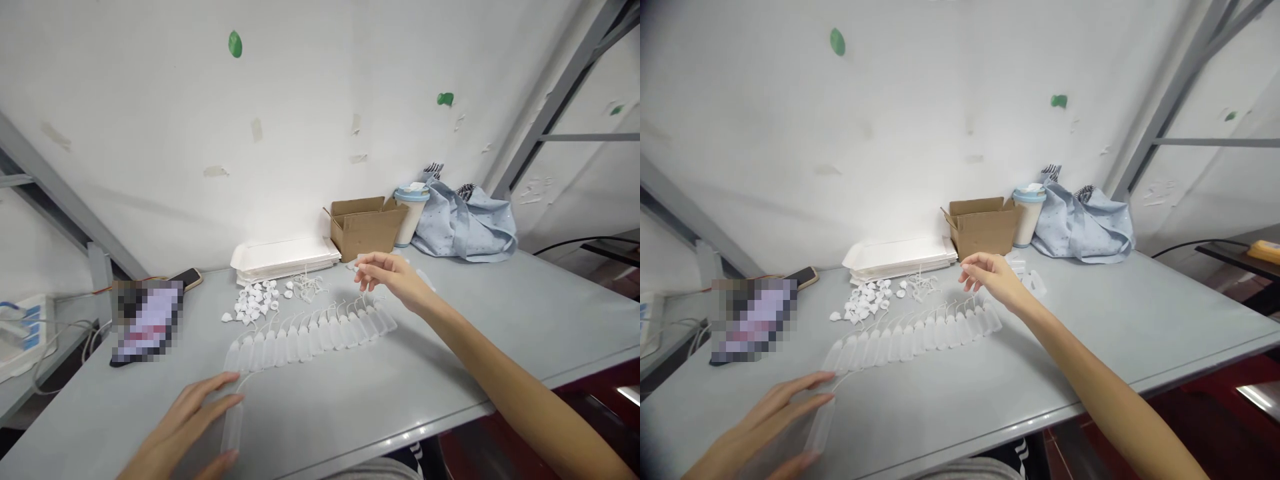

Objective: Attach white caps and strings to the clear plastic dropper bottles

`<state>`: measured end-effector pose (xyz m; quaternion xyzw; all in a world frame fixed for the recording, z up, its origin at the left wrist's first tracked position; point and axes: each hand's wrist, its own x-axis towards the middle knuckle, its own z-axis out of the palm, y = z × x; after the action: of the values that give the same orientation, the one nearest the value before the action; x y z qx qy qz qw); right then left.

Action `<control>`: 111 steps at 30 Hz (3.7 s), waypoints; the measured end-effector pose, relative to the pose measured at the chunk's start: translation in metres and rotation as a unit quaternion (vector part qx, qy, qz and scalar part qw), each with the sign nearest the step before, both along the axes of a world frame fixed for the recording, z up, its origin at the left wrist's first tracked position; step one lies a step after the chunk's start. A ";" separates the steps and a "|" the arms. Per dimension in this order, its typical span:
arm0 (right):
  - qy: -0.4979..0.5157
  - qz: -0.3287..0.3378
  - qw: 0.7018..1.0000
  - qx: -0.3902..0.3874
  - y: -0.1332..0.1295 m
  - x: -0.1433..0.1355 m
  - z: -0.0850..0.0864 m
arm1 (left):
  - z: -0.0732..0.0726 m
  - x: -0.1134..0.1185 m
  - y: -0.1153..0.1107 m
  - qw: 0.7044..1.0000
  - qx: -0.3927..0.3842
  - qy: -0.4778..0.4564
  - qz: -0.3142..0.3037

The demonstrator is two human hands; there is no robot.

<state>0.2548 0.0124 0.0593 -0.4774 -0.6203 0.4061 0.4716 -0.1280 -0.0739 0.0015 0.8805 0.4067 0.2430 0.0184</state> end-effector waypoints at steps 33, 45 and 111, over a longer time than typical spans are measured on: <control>-0.462 -0.071 0.871 0.148 0.058 0.040 -0.056 | 0.064 0.129 0.160 0.992 -0.119 0.007 -0.050; -0.489 -0.156 0.856 0.059 0.059 0.047 -0.054 | 0.094 0.120 0.159 0.989 -0.126 -0.063 0.048; -0.125 0.091 0.978 0.139 -0.031 -0.052 -0.030 | 0.050 0.133 0.056 0.970 -0.116 -0.208 -0.042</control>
<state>0.2026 -0.0188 0.0293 -0.3958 -0.7655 0.2939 0.4135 0.0045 -0.0178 0.0512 0.8187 0.3815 0.3715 0.2149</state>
